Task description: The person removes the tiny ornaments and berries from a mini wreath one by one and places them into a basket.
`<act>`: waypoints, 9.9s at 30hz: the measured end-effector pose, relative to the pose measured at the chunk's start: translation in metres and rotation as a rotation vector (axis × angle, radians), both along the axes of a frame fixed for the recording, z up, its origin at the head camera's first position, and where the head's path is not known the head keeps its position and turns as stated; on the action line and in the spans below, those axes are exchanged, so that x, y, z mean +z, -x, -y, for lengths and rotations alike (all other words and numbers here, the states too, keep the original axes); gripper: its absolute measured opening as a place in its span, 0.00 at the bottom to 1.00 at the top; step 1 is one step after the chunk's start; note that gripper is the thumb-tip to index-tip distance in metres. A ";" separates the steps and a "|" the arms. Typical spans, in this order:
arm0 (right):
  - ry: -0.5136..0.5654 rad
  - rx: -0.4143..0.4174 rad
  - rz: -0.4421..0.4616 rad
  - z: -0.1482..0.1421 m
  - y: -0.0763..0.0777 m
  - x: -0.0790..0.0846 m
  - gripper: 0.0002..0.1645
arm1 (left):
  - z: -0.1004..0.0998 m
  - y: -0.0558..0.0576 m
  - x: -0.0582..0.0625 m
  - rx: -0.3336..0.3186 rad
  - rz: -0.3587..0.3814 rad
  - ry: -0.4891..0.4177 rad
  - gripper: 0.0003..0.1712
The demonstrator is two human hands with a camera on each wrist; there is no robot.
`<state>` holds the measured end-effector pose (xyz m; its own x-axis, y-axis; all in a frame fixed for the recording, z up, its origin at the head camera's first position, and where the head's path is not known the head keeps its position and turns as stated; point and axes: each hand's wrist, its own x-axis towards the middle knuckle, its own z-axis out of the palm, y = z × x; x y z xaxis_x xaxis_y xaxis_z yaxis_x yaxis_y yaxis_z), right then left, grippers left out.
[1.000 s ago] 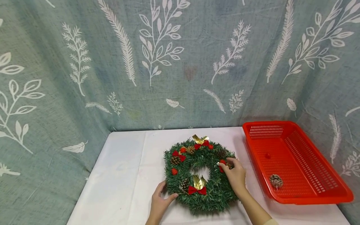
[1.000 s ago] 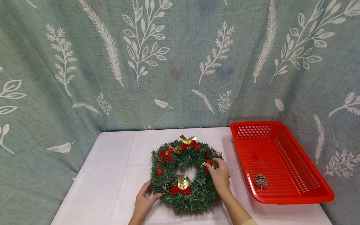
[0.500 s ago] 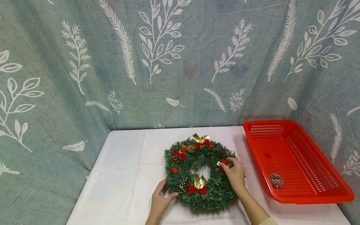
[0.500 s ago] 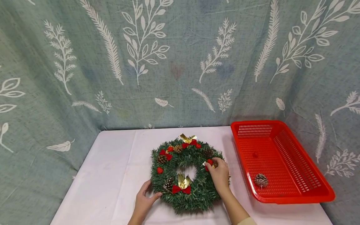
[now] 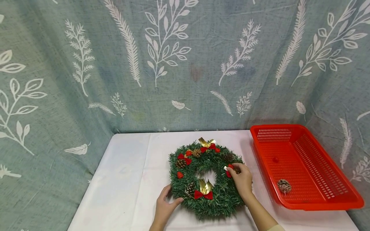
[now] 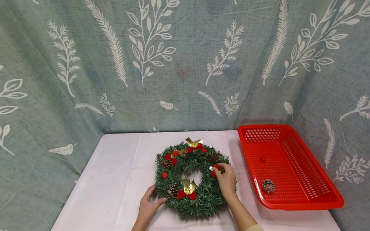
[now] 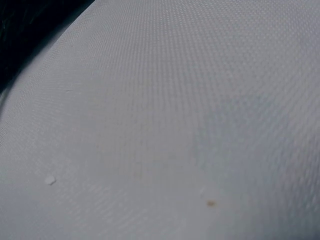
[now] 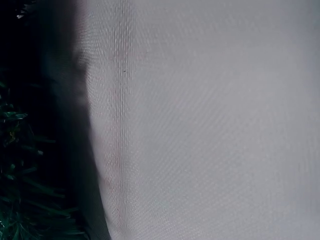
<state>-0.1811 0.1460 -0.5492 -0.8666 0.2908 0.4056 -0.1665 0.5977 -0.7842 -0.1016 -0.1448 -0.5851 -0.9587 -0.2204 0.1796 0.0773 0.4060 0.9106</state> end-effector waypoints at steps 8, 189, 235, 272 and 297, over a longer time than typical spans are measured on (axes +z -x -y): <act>0.000 0.015 -0.107 -0.002 -0.002 -0.003 0.13 | -0.003 -0.006 0.022 -0.009 0.014 -0.011 0.36; 0.003 0.398 0.402 -0.203 0.025 0.050 0.28 | 0.004 0.004 -0.023 -0.007 0.054 -0.015 0.38; 0.082 0.515 0.297 -0.117 -0.015 0.083 0.25 | 0.004 0.003 -0.018 -0.005 0.059 -0.024 0.38; 0.128 0.352 0.309 -0.021 0.010 0.036 0.67 | 0.004 0.004 -0.023 0.002 0.034 0.012 0.36; -0.053 0.212 0.308 0.001 0.037 0.013 0.50 | 0.004 0.005 -0.018 -0.005 0.078 -0.006 0.37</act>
<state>-0.2180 0.1453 -0.5358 -0.9889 0.0777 0.1266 -0.0522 0.6162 -0.7859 -0.1067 -0.1488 -0.6030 -0.9709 -0.2160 0.1033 0.0084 0.4005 0.9163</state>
